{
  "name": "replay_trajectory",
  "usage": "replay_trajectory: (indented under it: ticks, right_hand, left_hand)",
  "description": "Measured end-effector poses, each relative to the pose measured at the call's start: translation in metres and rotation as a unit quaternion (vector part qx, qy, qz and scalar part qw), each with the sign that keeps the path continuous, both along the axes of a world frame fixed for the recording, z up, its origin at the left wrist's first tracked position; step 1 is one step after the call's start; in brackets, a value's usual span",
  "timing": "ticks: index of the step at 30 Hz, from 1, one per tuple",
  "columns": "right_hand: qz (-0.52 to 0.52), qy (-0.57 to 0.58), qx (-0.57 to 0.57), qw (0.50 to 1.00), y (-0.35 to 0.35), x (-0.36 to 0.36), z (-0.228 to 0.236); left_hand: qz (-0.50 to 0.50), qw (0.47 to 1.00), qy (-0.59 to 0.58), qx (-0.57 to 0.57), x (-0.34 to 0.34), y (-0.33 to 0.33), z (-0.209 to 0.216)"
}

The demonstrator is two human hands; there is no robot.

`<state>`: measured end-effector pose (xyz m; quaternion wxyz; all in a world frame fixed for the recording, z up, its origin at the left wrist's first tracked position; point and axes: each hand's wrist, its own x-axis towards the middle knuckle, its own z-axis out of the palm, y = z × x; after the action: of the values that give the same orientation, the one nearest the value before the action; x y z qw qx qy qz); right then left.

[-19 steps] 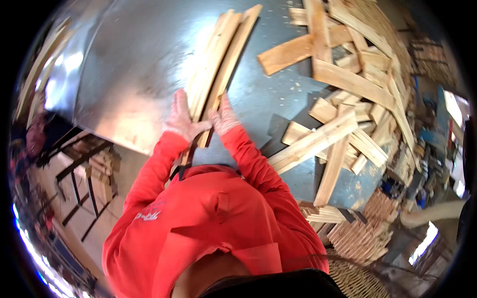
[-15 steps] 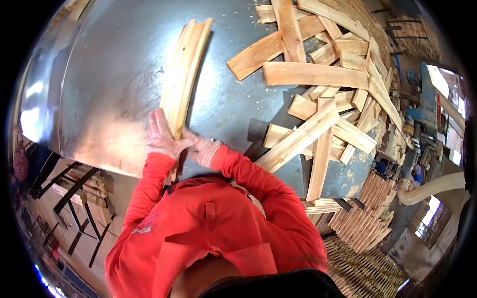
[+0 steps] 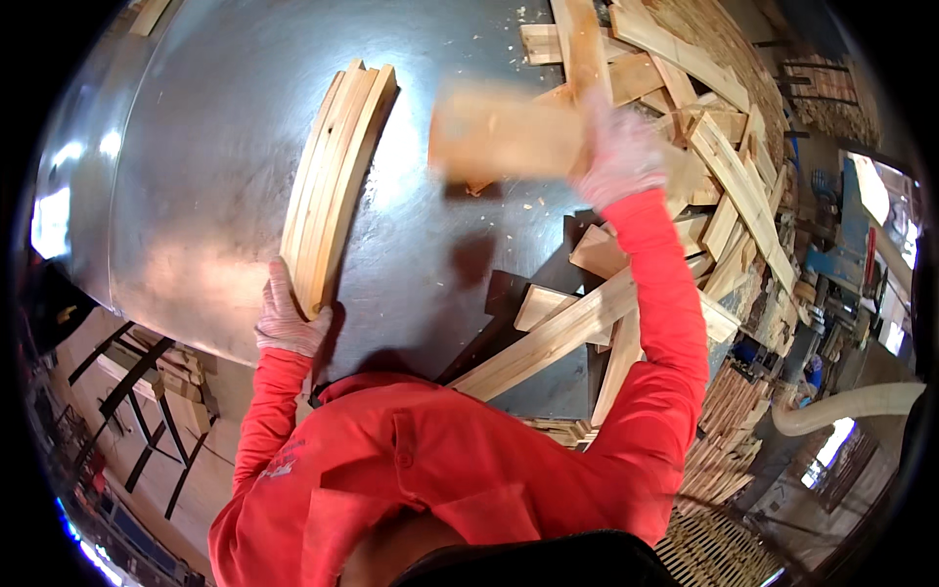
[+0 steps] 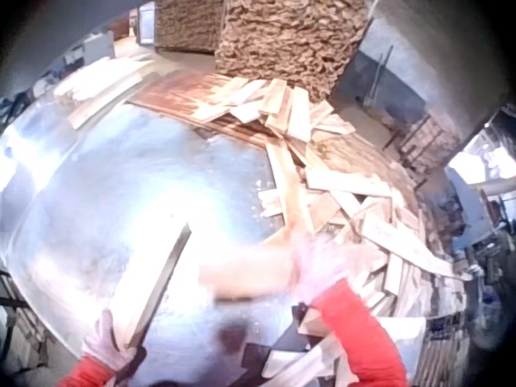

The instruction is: The person sorts wooden planks on a metal table in a workshop. They pick up planks from a disorganized pile, inspect them, and place them into a neat stack. The person handles the wood by hand, wearing gloves, and occasionally moves the stack to a nearby rack.

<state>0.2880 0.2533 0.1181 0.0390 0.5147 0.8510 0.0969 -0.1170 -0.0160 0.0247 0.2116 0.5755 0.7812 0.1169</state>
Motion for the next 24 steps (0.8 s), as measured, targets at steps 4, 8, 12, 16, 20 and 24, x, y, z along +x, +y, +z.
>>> replay_trajectory:
  ticks: [4, 8, 12, 16, 20, 24]
  right_hand:
    - [-0.172, 0.268, -0.130, 0.939, 0.047, -0.055, 0.046]
    - [-0.282, 0.341, -0.357, 0.823, 0.034, -0.169, -0.036]
    - [-0.318, 0.467, -0.434, 0.702, -0.033, -0.270, -0.115]
    - [-0.221, 0.211, -0.426, 0.852, -0.005, -0.220, -0.052]
    - [-0.495, 0.158, -0.127, 0.845, 0.054, -0.052, -0.035]
    - [-0.523, 0.176, -0.113, 0.827, 0.021, 0.017, -0.111]
  left_hand:
    - [0.013, 1.000, -0.002, -0.011, -0.023, -0.007, 0.003]
    - [0.023, 0.998, -0.020, -0.052, -0.026, 0.006, 0.012]
    - [-0.047, 0.998, 0.025, 0.020, -0.021, 0.006, 0.008]
    - [0.029, 0.990, 0.124, -0.060, -0.005, 0.016, 0.015]
    - [0.035, 0.990, 0.108, -0.081, -0.012, 0.014, 0.025]
    - [0.010, 0.988, 0.142, -0.066, -0.055, -0.016, 0.016]
